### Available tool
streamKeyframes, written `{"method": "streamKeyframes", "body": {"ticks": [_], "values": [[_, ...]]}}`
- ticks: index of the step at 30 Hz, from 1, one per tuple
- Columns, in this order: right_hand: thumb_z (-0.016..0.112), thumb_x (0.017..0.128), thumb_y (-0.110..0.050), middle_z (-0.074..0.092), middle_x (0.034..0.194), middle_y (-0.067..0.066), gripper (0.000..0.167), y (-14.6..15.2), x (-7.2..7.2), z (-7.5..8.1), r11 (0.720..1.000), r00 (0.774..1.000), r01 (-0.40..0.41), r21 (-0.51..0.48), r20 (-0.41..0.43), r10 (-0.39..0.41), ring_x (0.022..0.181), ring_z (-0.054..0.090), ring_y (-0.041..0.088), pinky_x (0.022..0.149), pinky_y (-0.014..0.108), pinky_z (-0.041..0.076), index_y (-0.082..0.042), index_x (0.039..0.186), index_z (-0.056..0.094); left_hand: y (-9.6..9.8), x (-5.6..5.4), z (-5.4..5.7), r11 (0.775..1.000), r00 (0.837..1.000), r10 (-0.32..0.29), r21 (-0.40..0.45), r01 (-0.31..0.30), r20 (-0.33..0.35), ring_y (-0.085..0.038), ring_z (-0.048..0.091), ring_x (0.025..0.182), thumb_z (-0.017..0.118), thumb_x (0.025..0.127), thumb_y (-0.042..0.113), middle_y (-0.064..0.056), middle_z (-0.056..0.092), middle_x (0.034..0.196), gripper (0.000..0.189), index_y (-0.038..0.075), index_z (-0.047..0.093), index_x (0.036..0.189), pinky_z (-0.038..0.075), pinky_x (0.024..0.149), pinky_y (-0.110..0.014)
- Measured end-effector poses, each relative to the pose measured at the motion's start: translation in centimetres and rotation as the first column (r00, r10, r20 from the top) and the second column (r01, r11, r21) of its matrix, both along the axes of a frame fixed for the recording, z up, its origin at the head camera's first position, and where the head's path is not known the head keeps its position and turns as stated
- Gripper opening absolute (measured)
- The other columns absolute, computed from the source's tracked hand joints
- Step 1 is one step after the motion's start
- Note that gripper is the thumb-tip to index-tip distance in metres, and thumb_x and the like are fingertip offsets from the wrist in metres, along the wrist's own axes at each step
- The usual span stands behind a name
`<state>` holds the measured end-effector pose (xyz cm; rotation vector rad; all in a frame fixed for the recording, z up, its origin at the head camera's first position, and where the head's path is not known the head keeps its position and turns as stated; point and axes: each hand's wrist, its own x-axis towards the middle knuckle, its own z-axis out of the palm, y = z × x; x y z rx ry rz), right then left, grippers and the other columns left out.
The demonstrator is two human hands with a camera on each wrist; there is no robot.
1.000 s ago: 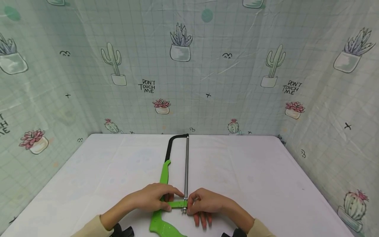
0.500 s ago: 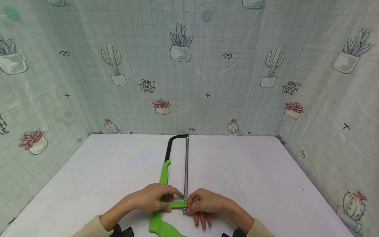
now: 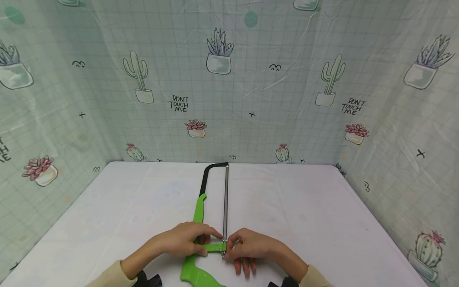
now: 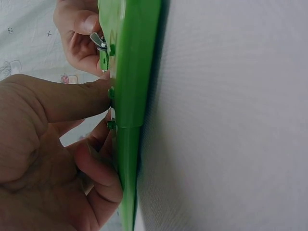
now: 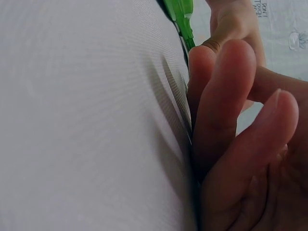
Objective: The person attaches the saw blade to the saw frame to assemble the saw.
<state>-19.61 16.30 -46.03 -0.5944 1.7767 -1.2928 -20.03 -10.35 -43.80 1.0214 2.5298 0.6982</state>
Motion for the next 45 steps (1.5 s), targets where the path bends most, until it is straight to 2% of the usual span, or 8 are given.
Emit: {"method": "streamKeyframes", "body": {"ticks": [3,5,9,11,26,45], "values": [[0.066,0.095,-0.020,0.070,0.065,0.014,0.012,-0.05,0.04,0.07,1.000,1.000,0.009,0.009,0.002,-0.009,0.041,0.059,0.006,0.036,0.020,0.039,-0.009,0.097,0.064,0.01,-0.02,-0.03,1.000,1.000,0.001,0.003,-0.001,0.002,0.005,0.054,0.081,0.080,0.088,0.024,0.020,0.063,0.092,0.046,0.034,0.068,0.131,0.044,0.075,-0.020],[0.065,0.096,-0.022,0.069,0.066,0.022,0.013,-0.07,0.08,0.10,1.000,1.000,0.009,0.009,0.000,-0.009,0.041,0.059,0.006,0.036,0.020,0.039,-0.009,0.096,0.063,0.01,-0.03,-0.06,1.000,1.000,0.000,0.005,0.000,0.004,0.005,0.054,0.081,0.080,0.088,0.023,0.020,0.063,0.092,0.046,0.034,0.068,0.132,0.045,0.075,-0.020],[0.064,0.097,-0.025,0.058,0.079,0.052,0.016,-0.10,0.15,0.08,1.000,1.000,0.001,0.002,-0.008,-0.001,0.041,0.058,0.005,0.036,0.021,0.039,-0.009,0.095,0.063,0.00,-0.05,-0.10,1.000,1.000,0.000,0.008,0.000,0.008,0.005,0.054,0.081,0.080,0.088,0.023,0.020,0.063,0.092,0.046,0.034,0.068,0.132,0.045,0.076,-0.021],[0.064,0.098,-0.026,0.053,0.085,0.058,0.018,-0.10,0.18,0.06,1.000,1.000,-0.002,-0.005,-0.008,0.002,0.040,0.058,0.005,0.036,0.020,0.039,-0.009,0.094,0.063,-0.01,-0.04,-0.10,1.000,1.000,0.000,0.008,0.000,0.008,0.005,0.054,0.081,0.080,0.088,0.023,0.020,0.063,0.092,0.046,0.033,0.068,0.132,0.045,0.076,-0.021],[0.065,0.098,-0.027,0.052,0.083,0.058,0.019,-0.51,0.55,0.27,1.000,0.999,0.031,-0.003,-0.030,-0.031,0.038,0.055,0.004,0.035,0.020,0.037,-0.011,0.089,0.060,-0.09,0.05,-0.10,1.000,1.000,0.003,0.008,-0.003,0.010,0.005,0.054,0.082,0.079,0.089,0.023,0.020,0.063,0.093,0.046,0.034,0.068,0.132,0.045,0.077,-0.021],[0.064,0.098,-0.024,0.053,0.084,0.058,0.016,-0.46,0.52,0.37,1.000,0.999,0.023,0.002,-0.027,-0.023,0.038,0.055,0.004,0.035,0.020,0.037,-0.011,0.090,0.061,-0.02,0.04,-0.08,1.000,1.000,0.004,0.006,-0.004,0.004,0.005,0.053,0.080,0.079,0.089,0.022,0.020,0.063,0.090,0.046,0.033,0.068,0.132,0.044,0.075,-0.020]]}}
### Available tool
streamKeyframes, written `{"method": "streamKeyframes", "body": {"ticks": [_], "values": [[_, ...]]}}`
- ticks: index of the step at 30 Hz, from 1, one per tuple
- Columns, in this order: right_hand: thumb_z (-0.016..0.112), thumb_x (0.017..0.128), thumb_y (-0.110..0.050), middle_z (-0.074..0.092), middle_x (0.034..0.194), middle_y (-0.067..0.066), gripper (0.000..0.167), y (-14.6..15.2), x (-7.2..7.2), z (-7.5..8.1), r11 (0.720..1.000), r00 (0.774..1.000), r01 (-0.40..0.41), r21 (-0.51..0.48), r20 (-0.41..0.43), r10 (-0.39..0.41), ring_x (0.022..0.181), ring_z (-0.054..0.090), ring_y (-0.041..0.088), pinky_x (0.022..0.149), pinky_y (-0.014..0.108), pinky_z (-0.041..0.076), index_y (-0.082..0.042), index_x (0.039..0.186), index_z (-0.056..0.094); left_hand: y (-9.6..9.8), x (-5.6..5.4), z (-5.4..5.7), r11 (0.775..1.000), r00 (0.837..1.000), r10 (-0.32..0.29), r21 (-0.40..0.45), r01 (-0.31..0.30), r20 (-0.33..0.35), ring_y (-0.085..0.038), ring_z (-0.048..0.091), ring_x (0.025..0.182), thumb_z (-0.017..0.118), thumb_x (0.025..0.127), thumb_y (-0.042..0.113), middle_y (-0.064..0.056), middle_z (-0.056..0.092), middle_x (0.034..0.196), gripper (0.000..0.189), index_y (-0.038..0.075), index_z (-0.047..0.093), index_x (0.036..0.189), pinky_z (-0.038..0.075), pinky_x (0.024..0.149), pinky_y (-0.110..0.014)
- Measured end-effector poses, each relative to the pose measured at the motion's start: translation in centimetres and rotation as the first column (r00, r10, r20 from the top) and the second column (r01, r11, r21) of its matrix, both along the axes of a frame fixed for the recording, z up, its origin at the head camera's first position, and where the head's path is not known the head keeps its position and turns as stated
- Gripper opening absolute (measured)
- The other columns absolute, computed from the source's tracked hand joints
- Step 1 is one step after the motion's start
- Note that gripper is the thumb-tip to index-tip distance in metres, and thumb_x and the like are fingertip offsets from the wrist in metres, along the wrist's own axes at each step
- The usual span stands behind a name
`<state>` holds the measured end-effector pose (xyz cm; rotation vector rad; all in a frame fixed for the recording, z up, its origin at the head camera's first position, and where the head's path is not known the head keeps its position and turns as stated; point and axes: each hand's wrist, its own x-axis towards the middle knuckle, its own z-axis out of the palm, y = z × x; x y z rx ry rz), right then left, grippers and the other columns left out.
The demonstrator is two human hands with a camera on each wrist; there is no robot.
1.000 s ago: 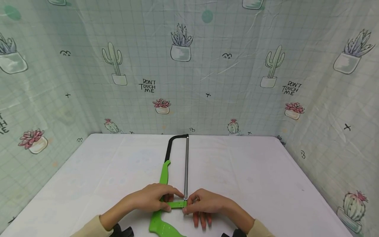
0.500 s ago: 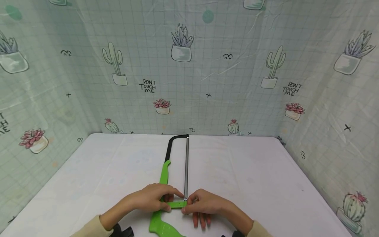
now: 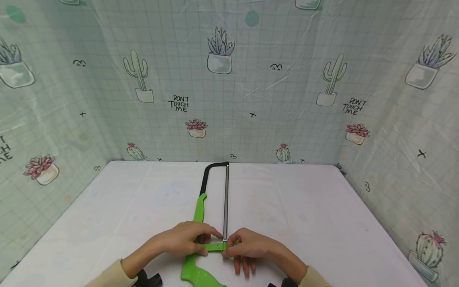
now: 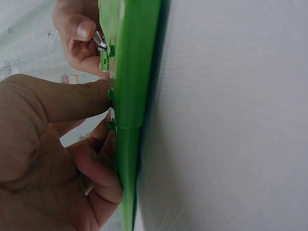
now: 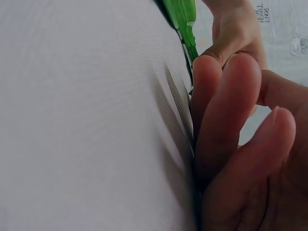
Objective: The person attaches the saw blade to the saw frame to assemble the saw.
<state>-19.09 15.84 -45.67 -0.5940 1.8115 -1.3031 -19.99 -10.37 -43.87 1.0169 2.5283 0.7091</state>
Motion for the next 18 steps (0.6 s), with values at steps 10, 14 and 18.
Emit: {"method": "streamKeyframes", "body": {"ticks": [10,14,18], "values": [[0.063,0.096,-0.022,0.054,0.083,0.057,0.013,0.10,-0.09,-0.07,1.000,1.000,-0.004,0.010,-0.005,0.004,0.039,0.056,0.005,0.035,0.020,0.037,-0.010,0.093,0.062,0.02,-0.03,-0.10,1.000,1.000,0.001,0.000,-0.001,-0.005,0.005,0.054,0.080,0.079,0.089,0.023,0.020,0.063,0.091,0.046,0.032,0.068,0.132,0.045,0.075,-0.020],[0.062,0.094,-0.021,0.062,0.076,0.047,0.011,0.13,-0.20,-0.07,1.000,1.000,0.005,0.024,-0.005,-0.004,0.039,0.057,0.006,0.035,0.020,0.038,-0.010,0.093,0.062,0.04,-0.02,-0.08,1.000,1.000,0.000,0.000,0.000,-0.005,0.005,0.054,0.080,0.079,0.089,0.023,0.021,0.064,0.091,0.046,0.032,0.068,0.132,0.045,0.075,-0.020],[0.062,0.093,-0.020,0.071,0.066,0.020,0.010,0.17,-0.25,-0.11,0.999,1.000,0.014,0.036,-0.001,-0.014,0.039,0.057,0.006,0.035,0.019,0.038,-0.010,0.093,0.063,0.08,-0.02,-0.10,1.000,1.000,0.000,0.000,0.000,-0.002,0.005,0.054,0.079,0.079,0.088,0.022,0.020,0.063,0.089,0.045,0.032,0.069,0.132,0.044,0.074,-0.020]]}}
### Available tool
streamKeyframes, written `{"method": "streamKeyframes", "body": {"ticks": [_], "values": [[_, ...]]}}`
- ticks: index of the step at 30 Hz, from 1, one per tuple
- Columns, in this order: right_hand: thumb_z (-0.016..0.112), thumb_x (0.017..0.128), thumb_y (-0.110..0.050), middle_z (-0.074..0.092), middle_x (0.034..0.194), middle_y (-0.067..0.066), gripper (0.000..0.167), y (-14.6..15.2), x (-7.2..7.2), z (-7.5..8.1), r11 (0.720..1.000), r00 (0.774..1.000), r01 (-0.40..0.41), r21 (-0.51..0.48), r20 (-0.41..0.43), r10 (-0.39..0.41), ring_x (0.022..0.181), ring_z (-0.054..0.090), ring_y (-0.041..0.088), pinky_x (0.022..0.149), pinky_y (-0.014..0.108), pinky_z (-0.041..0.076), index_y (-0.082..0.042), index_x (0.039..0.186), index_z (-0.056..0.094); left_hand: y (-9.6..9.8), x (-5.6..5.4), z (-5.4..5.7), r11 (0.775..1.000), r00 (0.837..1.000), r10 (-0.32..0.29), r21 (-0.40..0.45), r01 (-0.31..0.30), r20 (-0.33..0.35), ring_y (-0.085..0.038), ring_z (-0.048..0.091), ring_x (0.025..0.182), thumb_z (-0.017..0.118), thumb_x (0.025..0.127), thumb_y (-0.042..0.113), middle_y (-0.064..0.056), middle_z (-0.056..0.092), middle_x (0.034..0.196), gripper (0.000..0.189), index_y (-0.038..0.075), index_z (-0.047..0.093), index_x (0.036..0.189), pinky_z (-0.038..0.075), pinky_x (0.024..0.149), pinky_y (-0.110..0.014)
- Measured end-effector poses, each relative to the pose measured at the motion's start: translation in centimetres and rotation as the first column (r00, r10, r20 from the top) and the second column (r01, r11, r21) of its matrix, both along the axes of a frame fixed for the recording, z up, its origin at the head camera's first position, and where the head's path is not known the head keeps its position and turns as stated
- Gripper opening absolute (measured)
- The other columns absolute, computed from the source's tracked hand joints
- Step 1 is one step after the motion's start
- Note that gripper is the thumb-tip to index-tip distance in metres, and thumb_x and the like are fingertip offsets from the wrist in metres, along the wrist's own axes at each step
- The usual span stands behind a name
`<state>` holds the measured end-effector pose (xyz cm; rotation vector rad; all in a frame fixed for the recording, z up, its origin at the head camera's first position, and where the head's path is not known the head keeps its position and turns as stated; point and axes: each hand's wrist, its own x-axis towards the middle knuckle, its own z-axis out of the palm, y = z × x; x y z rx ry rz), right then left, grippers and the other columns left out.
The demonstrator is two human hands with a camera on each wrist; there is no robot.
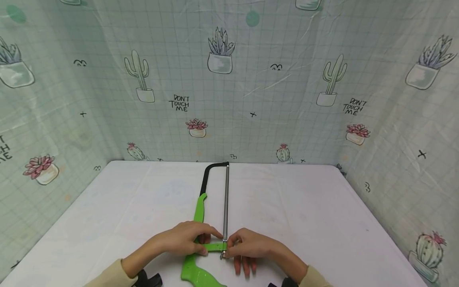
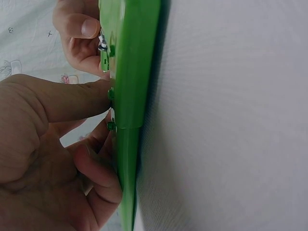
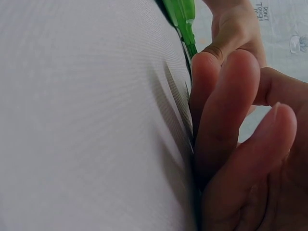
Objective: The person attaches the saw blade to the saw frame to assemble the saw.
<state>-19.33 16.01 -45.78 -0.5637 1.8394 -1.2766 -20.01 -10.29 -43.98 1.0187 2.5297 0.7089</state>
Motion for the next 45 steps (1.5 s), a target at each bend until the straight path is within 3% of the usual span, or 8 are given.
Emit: {"method": "streamKeyframes", "body": {"ticks": [2,6,34,37,42,45], "values": [[0.062,0.092,-0.019,0.071,0.064,0.007,0.009,0.01,0.02,0.00,1.000,1.000,0.003,0.005,0.003,-0.003,0.040,0.057,0.006,0.036,0.019,0.038,-0.010,0.094,0.063,0.01,0.00,-0.02,1.000,1.000,0.000,-0.003,0.000,-0.001,0.005,0.054,0.079,0.079,0.088,0.022,0.020,0.063,0.089,0.045,0.032,0.069,0.131,0.044,0.074,-0.020],[0.061,0.091,-0.018,0.069,0.062,0.000,0.008,0.02,0.14,0.08,1.000,1.000,0.005,0.011,0.007,-0.005,0.040,0.057,0.005,0.036,0.018,0.038,-0.011,0.093,0.062,0.02,0.08,0.01,1.000,1.000,0.005,-0.006,-0.005,-0.001,0.005,0.054,0.079,0.080,0.088,0.023,0.020,0.063,0.090,0.046,0.033,0.069,0.131,0.044,0.074,-0.020],[0.062,0.093,-0.012,0.068,0.063,-0.002,0.004,0.11,0.24,0.14,0.999,1.000,-0.012,-0.039,0.012,0.012,0.040,0.057,0.003,0.036,0.018,0.037,-0.009,0.094,0.063,0.00,0.16,0.08,1.000,1.000,0.003,0.003,-0.003,-0.003,0.006,0.055,0.083,0.080,0.088,0.024,0.020,0.064,0.093,0.045,0.034,0.069,0.131,0.046,0.076,-0.020],[0.062,0.093,-0.011,0.068,0.063,0.001,0.003,0.13,0.23,0.11,0.999,1.000,-0.011,-0.043,0.011,0.011,0.040,0.057,0.004,0.036,0.018,0.037,-0.008,0.094,0.064,-0.04,0.11,0.01,1.000,1.000,0.007,0.003,-0.007,-0.002,0.006,0.055,0.083,0.080,0.088,0.024,0.020,0.064,0.093,0.046,0.034,0.069,0.131,0.046,0.076,-0.020],[0.062,0.093,-0.011,0.065,0.069,0.037,0.004,0.13,0.18,0.03,0.998,1.000,-0.023,-0.052,0.008,0.023,0.041,0.058,0.004,0.036,0.019,0.038,-0.007,0.093,0.063,-0.08,0.10,0.00,1.000,1.000,0.005,0.010,-0.005,0.004,0.006,0.055,0.083,0.080,0.088,0.023,0.020,0.065,0.093,0.045,0.034,0.069,0.131,0.046,0.076,-0.020],[0.063,0.094,-0.011,0.066,0.069,0.035,0.004,0.14,0.17,0.00,0.998,1.000,-0.022,-0.051,0.011,0.022,0.041,0.058,0.004,0.036,0.019,0.039,-0.007,0.094,0.063,-0.08,0.15,0.04,1.000,1.000,0.003,0.007,-0.003,0.003,0.006,0.055,0.083,0.080,0.088,0.023,0.020,0.065,0.094,0.045,0.034,0.069,0.131,0.046,0.076,-0.020]]}}
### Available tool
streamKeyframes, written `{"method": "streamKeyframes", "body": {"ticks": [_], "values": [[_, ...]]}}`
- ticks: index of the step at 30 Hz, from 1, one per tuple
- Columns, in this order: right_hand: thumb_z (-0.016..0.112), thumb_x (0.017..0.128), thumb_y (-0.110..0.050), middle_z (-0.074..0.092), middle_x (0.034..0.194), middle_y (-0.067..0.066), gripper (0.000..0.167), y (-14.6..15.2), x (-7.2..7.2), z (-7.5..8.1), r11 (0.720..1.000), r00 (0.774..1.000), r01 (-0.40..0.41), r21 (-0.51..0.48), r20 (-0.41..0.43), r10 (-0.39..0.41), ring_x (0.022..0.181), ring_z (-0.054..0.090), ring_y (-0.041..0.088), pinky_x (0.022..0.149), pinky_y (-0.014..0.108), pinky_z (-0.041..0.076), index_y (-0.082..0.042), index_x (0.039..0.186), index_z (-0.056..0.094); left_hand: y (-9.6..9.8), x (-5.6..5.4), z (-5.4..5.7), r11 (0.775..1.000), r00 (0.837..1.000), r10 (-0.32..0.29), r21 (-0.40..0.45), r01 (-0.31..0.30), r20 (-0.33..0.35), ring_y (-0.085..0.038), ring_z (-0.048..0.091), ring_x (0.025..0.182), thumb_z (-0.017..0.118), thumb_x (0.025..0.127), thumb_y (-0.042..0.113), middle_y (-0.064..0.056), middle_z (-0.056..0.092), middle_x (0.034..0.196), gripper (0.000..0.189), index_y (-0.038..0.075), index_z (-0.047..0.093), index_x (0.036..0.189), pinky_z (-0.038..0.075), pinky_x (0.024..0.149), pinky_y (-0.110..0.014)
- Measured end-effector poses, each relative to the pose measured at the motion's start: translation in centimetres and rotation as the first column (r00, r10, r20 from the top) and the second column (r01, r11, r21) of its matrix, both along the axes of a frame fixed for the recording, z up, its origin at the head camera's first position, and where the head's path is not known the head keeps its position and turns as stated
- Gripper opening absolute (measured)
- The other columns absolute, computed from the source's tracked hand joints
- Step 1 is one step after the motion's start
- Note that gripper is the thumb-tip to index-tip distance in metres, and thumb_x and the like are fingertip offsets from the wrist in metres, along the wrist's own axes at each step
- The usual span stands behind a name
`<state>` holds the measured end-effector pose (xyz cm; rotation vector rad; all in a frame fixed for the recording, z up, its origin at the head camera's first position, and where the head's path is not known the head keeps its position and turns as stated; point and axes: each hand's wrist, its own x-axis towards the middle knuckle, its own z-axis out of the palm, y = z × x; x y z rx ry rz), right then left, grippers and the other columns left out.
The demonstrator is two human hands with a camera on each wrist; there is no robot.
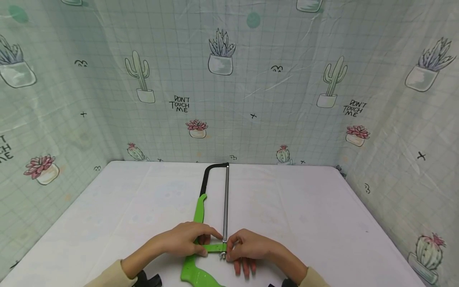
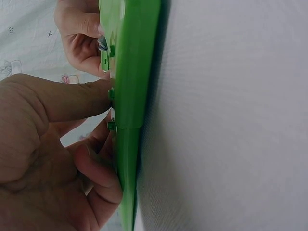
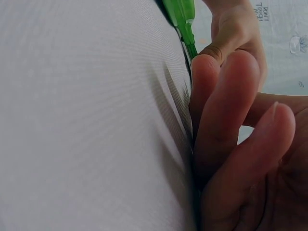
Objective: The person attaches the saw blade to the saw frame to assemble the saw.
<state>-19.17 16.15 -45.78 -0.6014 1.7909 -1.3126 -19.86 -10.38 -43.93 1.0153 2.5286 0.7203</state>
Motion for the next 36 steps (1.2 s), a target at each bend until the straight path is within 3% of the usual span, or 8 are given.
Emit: {"method": "streamKeyframes", "body": {"ticks": [5,8,10,13,20,22,27,36], "values": [[0.064,0.094,-0.012,0.068,0.065,0.024,0.005,0.00,-0.04,-0.07,1.000,1.000,0.012,0.011,-0.002,-0.012,0.040,0.058,0.005,0.036,0.019,0.039,-0.007,0.094,0.062,0.01,0.03,-0.04,1.000,1.000,0.005,-0.004,-0.005,-0.002,0.005,0.054,0.082,0.080,0.088,0.024,0.020,0.064,0.093,0.045,0.035,0.069,0.131,0.045,0.075,-0.020],[0.064,0.094,-0.011,0.067,0.066,0.028,0.006,-0.04,-0.06,-0.11,1.000,1.000,0.015,0.017,-0.008,-0.015,0.040,0.058,0.005,0.036,0.020,0.039,-0.006,0.094,0.062,0.01,0.01,-0.11,1.000,1.000,0.006,-0.004,-0.006,-0.002,0.005,0.054,0.081,0.080,0.088,0.024,0.020,0.064,0.093,0.046,0.035,0.069,0.131,0.045,0.075,-0.020],[0.064,0.093,-0.011,0.068,0.065,0.023,0.006,-0.06,-0.09,-0.12,1.000,1.000,0.018,0.022,-0.012,-0.017,0.040,0.058,0.006,0.036,0.020,0.039,-0.005,0.094,0.063,0.01,0.00,-0.12,1.000,1.000,0.006,-0.004,-0.006,-0.002,0.005,0.054,0.081,0.080,0.088,0.024,0.020,0.064,0.092,0.046,0.035,0.069,0.131,0.044,0.074,-0.020],[0.064,0.093,-0.010,0.066,0.070,0.036,0.007,-0.09,-0.10,-0.10,1.000,1.000,0.016,0.024,-0.021,-0.016,0.040,0.058,0.006,0.036,0.020,0.040,-0.003,0.094,0.063,-0.01,-0.02,-0.11,1.000,1.000,0.006,-0.005,-0.006,-0.002,0.005,0.054,0.081,0.079,0.088,0.024,0.020,0.064,0.092,0.045,0.035,0.069,0.131,0.044,0.074,-0.020],[0.065,0.093,-0.012,0.061,0.076,0.048,0.009,-0.09,-0.04,-0.06,1.000,1.000,0.011,0.020,-0.022,-0.010,0.040,0.058,0.005,0.036,0.020,0.040,-0.003,0.093,0.064,-0.01,-0.06,-0.15,1.000,1.000,0.003,-0.005,-0.003,-0.007,0.005,0.054,0.081,0.080,0.088,0.024,0.020,0.064,0.092,0.046,0.035,0.068,0.131,0.044,0.075,-0.020],[0.064,0.093,-0.012,0.063,0.072,0.043,0.009,-0.07,-0.03,-0.04,1.000,1.000,0.011,0.018,-0.017,-0.011,0.041,0.058,0.005,0.037,0.020,0.040,-0.004,0.093,0.064,-0.02,-0.05,-0.15,1.000,1.000,0.003,-0.003,-0.003,-0.007,0.005,0.054,0.081,0.079,0.088,0.024,0.021,0.064,0.092,0.046,0.035,0.068,0.131,0.044,0.075,-0.020],[0.063,0.093,-0.012,0.069,0.064,0.012,0.006,-0.04,-0.05,-0.01,1.000,1.000,0.015,0.015,-0.004,-0.015,0.041,0.058,0.004,0.037,0.019,0.040,-0.007,0.092,0.064,-0.02,-0.02,-0.08,1.000,1.000,0.001,-0.001,-0.001,-0.007,0.005,0.054,0.081,0.080,0.088,0.023,0.020,0.064,0.092,0.045,0.035,0.069,0.131,0.044,0.074,-0.020],[0.061,0.093,-0.012,0.068,0.062,-0.001,0.009,-0.01,-0.17,-0.17,1.000,1.000,0.014,0.015,0.015,-0.014,0.041,0.058,0.003,0.036,0.018,0.039,-0.005,0.095,0.067,-0.02,-0.08,-0.06,1.000,1.000,0.001,0.003,-0.001,-0.003,0.005,0.053,0.078,0.079,0.088,0.022,0.020,0.064,0.090,0.046,0.033,0.069,0.131,0.044,0.072,-0.019]]}}
